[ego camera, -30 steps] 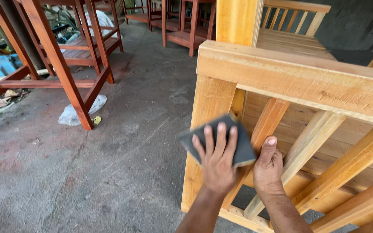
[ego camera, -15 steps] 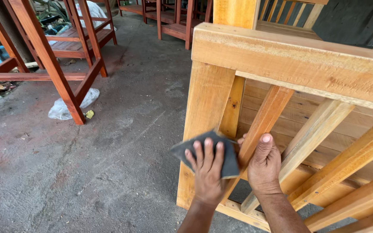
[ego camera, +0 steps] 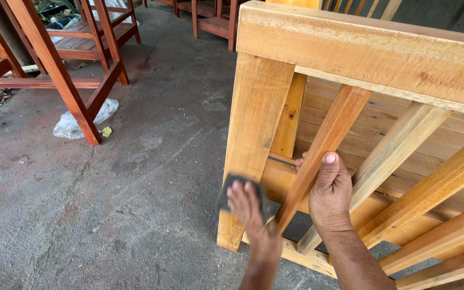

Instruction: The person sands a light-colored wooden bench with sheets of sandpaper, working over the seat slats, armrests, and the vertical slats and rails of the armrest panel. They hold the bench steady with one hand while rubbing the sandpaper along the wood surfaces, moving around the bench to reach different sides.

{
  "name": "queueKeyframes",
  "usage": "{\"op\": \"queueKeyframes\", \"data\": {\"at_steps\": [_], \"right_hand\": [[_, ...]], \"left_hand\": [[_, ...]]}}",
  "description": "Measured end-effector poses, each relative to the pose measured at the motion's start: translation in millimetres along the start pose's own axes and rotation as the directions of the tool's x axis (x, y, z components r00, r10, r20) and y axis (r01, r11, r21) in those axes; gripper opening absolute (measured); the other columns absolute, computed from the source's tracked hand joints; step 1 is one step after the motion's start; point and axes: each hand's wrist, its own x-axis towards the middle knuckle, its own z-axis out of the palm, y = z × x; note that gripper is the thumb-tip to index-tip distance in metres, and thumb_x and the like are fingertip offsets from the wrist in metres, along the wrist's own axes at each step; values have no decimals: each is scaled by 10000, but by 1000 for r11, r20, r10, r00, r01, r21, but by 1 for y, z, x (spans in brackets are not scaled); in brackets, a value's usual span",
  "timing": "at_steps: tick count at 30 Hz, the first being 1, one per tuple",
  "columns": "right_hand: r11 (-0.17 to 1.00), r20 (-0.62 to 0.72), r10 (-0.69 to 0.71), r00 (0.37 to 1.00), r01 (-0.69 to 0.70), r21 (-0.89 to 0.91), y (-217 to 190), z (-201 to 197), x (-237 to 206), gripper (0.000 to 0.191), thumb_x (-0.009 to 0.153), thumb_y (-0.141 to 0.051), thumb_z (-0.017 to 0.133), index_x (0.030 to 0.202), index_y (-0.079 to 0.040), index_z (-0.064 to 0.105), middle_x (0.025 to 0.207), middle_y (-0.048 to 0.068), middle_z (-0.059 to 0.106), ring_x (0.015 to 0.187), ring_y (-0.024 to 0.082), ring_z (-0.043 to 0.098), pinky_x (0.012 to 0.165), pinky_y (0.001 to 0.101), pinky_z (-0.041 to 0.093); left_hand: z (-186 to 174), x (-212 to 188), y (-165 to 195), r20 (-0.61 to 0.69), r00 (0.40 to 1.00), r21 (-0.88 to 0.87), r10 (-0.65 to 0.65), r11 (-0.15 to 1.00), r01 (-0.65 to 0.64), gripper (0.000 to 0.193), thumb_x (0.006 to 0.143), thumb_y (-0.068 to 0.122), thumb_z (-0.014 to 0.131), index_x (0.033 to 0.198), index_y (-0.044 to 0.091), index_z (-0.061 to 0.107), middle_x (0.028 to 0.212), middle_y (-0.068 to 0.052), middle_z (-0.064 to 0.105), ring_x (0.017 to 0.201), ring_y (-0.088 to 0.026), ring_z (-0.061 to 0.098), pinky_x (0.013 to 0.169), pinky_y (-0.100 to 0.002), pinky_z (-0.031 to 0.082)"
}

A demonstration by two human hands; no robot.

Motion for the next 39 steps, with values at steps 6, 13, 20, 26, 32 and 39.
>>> {"op": "queueKeyframes", "data": {"at_steps": [6,13,20,26,32,39], "right_hand": [[1000,11,18,1000,-18,23,-2,-1,-1,742,1015,-659,371,1094,36,620,930,108,711,906,178,706,851,319,584],[986,-54,-75,996,65,-156,-5,8,-11,563,1086,-546,344,1111,-22,550,913,81,723,819,174,685,739,324,573],[933,-102,-152,983,109,-343,-4,17,-15,401,1122,-413,383,1136,-31,503,897,90,758,837,192,750,761,342,589],[866,-107,-253,962,176,-468,1,24,-22,351,1106,-277,520,1258,29,442,965,159,710,916,301,720,787,431,559],[800,-68,-315,946,226,-556,6,21,-25,428,1069,-222,619,1319,59,415,1047,226,658,974,374,670,856,489,527],[777,-40,-378,925,293,-557,11,23,-30,533,1063,-183,648,1424,72,351,1174,209,667,1095,375,650,972,487,500]], "left_hand": [[7,-36,-5,-17,924,-211,-381,905,369,640,1053,257,358,1636,140,119,1737,-117,-58,1580,-361,-123,1238,-540,2],[12,-18,3,-93,994,-7,-51,999,51,585,1086,49,346,1645,177,229,1773,-54,82,1646,-306,-55,1316,-574,-26],[20,-16,14,-119,905,-392,-408,857,335,653,1011,64,391,1622,184,190,1734,-61,-7,1586,-304,-107,1248,-528,-10],[21,-14,2,-144,983,-127,-112,987,94,620,1035,143,483,1617,165,271,1737,-81,80,1608,-333,-52,1264,-531,-41],[11,-26,1,-101,924,-404,-370,864,302,609,1028,68,363,1613,210,271,1753,-79,30,1608,-326,-87,1263,-514,0],[12,-29,-12,-144,989,-47,25,998,-32,544,1077,97,489,1603,178,371,1745,-68,158,1631,-327,34,1306,-557,42]]}}
